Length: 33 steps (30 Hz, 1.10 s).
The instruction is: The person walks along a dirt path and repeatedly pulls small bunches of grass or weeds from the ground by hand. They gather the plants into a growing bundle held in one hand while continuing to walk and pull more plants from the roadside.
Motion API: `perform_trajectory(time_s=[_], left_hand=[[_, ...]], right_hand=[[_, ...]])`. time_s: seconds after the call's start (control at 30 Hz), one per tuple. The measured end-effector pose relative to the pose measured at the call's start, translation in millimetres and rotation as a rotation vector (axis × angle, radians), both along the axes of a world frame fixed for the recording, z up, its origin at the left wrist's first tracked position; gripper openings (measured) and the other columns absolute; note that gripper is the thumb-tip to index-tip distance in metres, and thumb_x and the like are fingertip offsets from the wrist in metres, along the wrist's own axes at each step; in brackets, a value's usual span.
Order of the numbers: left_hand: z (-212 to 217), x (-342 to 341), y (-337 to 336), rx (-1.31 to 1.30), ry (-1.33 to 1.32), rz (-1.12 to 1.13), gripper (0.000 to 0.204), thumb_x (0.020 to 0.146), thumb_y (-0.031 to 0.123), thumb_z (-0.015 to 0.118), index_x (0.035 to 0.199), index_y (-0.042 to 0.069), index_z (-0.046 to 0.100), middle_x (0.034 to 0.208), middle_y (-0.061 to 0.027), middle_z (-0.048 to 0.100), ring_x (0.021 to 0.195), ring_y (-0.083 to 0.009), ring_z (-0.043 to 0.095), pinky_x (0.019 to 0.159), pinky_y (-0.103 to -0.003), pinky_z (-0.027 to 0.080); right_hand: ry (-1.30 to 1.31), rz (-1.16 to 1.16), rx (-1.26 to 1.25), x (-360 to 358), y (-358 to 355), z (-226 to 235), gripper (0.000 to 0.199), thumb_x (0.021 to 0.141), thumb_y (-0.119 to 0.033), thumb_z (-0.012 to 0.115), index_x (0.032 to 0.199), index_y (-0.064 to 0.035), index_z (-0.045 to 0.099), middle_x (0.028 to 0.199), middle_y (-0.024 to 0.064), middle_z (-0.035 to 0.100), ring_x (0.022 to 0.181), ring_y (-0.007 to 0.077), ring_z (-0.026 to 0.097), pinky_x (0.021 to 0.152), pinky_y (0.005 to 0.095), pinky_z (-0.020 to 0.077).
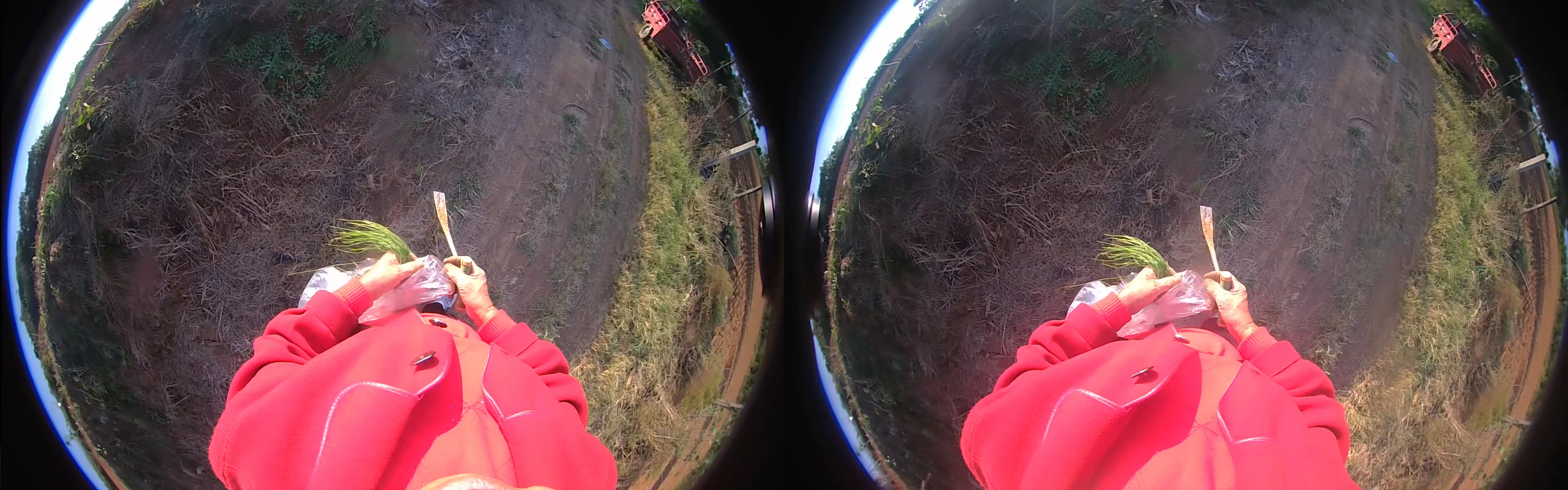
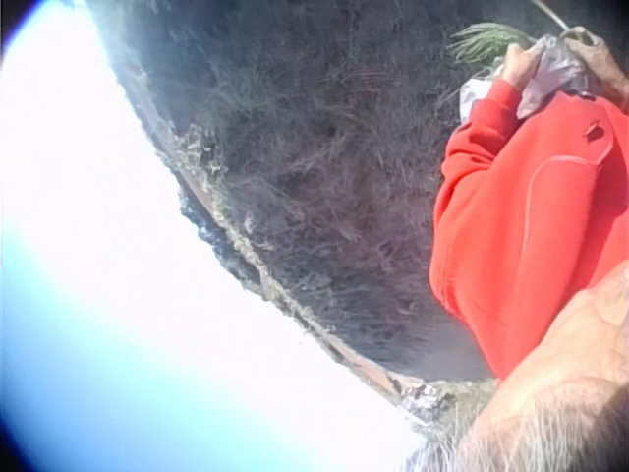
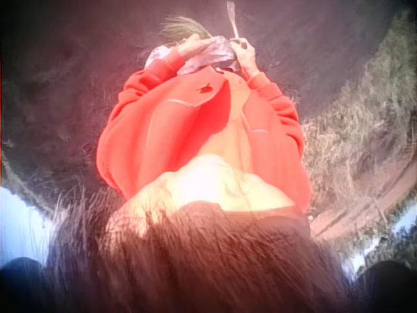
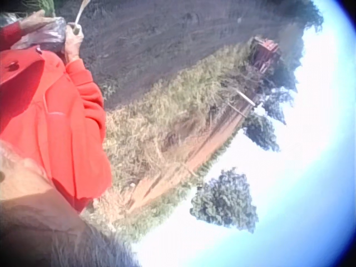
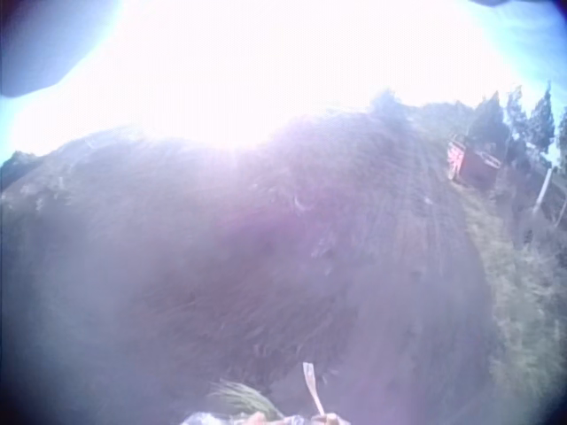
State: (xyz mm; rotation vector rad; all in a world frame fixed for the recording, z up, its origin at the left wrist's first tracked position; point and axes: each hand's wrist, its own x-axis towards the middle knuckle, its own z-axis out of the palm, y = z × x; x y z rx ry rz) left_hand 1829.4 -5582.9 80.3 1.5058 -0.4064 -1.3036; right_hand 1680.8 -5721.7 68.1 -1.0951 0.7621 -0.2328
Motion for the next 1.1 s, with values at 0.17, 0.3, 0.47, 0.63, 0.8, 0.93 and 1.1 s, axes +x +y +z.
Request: perform_trajectory(time_s=[0.17,0.3,0.47,0.63,0.8,0.93,1.1], left_hand=[[-0.9,16.7,-92.1,-0.006,-0.068,0.03,0.02,0.087,0.023,0.061,0.087,0.003,0.061,0.076,0.0005,0.059,0.068,-0.006,0.05,0.058,-0.023,0.043],[-2.5,43.1,-151.5,-0.074,0.055,0.192,0.02,0.086,0.022,0.062,0.088,0.003,0.062,0.077,-0.0002,0.059,0.069,-0.0066,0.051,0.059,-0.024,0.043],[3.6,115.7,-222.9,-0.006,0.045,0.221,0.02,0.086,0.023,0.061,0.087,0.003,0.062,0.073,0.0001,0.058,0.063,-0.0065,0.05,0.054,-0.022,0.04],[8.3,227.8,-260.9,0.1,0.441,0.353,0.018,0.088,0.021,0.054,0.092,0.004,0.058,0.056,0.0068,0.036,0.044,-0.0037,0.025,0.041,-0.022,0.021],[15.3,355.6,-285.8,0.279,0.26,0.468,0.021,0.091,0.028,0.053,0.093,0.008,0.058,0.055,0.007,0.037,0.042,-0.004,0.026,0.04,-0.022,0.021],[4.7,381.9,-351.8,0.213,0.218,0.584,0.022,0.091,0.029,0.053,0.096,0.008,0.057,0.056,0.0068,0.037,0.043,-0.0038,0.024,0.041,-0.022,0.022],[-20.6,321.6,-475.9,-0.028,0.502,0.796,0.025,0.089,0.03,0.056,0.098,0.007,0.057,0.06,0.0059,0.04,0.048,-0.0057,0.032,0.046,-0.023,0.03]], right_hand=[[-0.15,0.13,0.04,37.7,-91.3,20.7,0.021,0.084,-0.009,0.064,0.104,-0.0038,0.059,0.089,-0.001,0.061,0.08,0.0063,0.055,0.071,0.0227,0.0472],[-0.088,0.272,0.028,78.0,-149.9,27.6,0.015,0.084,-0.009,0.064,0.097,-0.004,0.059,0.086,-0.0015,0.06,0.078,0.0057,0.054,0.07,0.0223,0.0467],[-0.072,0.325,0.035,155.5,-233.2,33.7,0.008,0.084,-0.007,0.063,0.091,-0.0043,0.059,0.081,-0.0025,0.058,0.072,0.0044,0.052,0.066,0.0209,0.0453],[-0.06,0.605,0.028,226.8,-297.9,63.2,0.006,0.085,-0.008,0.06,0.089,-0.0041,0.059,0.079,-0.0013,0.059,0.071,0.0042,0.051,0.061,0.0202,0.0428],[-0.457,0.96,0.139,308.6,-310.8,102.2,0.004,0.084,-0.005,0.058,0.081,-0.0053,0.055,0.072,-0.0029,0.051,0.072,0.003,0.045,0.065,0.0234,0.0416],[-0.751,1.171,0.341,342.4,-315.7,135.3,0.019,0.083,-0.005,0.059,0.071,-0.0048,0.043,0.073,-0.0004,0.055,0.071,0.0052,0.048,0.065,0.025,0.0426],[-0.895,1.336,0.306,370.9,-413.3,159.8,0.02,0.084,-0.008,0.059,0.071,-0.0021,0.044,0.081,0.0054,0.062,0.08,0.0119,0.059,0.069,0.0281,0.0468]])
